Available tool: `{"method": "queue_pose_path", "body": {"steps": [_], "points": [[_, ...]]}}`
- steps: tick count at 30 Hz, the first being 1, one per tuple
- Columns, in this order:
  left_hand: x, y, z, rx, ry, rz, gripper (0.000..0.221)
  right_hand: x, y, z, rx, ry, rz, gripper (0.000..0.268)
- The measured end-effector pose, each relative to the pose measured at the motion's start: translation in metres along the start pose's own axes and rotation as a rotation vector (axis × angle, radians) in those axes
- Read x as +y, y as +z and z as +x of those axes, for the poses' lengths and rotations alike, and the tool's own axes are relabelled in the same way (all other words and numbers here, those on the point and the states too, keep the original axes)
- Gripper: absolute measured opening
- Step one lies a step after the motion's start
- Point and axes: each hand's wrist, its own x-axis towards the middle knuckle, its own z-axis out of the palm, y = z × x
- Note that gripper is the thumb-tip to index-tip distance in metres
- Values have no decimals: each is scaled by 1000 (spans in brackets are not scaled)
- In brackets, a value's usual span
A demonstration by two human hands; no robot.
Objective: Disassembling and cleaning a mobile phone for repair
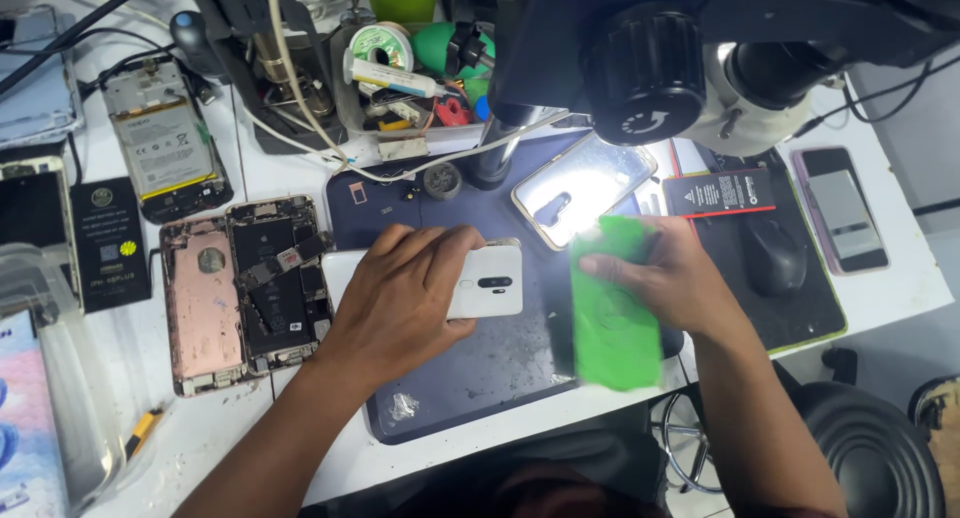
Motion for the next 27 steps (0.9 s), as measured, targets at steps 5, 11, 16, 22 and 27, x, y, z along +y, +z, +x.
{"method": "queue_pose_path", "body": {"steps": [5, 11, 16, 22, 27], "points": [[2, 5, 1, -7, 61, 1, 72, 5, 11, -2, 401, -489, -632, 68], [13, 1, 1, -60, 147, 22, 76, -21, 35, -19, 131, -517, -256, 17], [12, 1, 3, -5, 196, 70, 55, -22, 28, -22, -136, -438, -100, 20], [10, -4, 10, 117, 273, 118, 17, -16, 35, -30, -22, -567, -190, 20], [2, 7, 8, 281, 255, 184, 24, -2, 47, -31, 96, -685, -242, 19]]}}
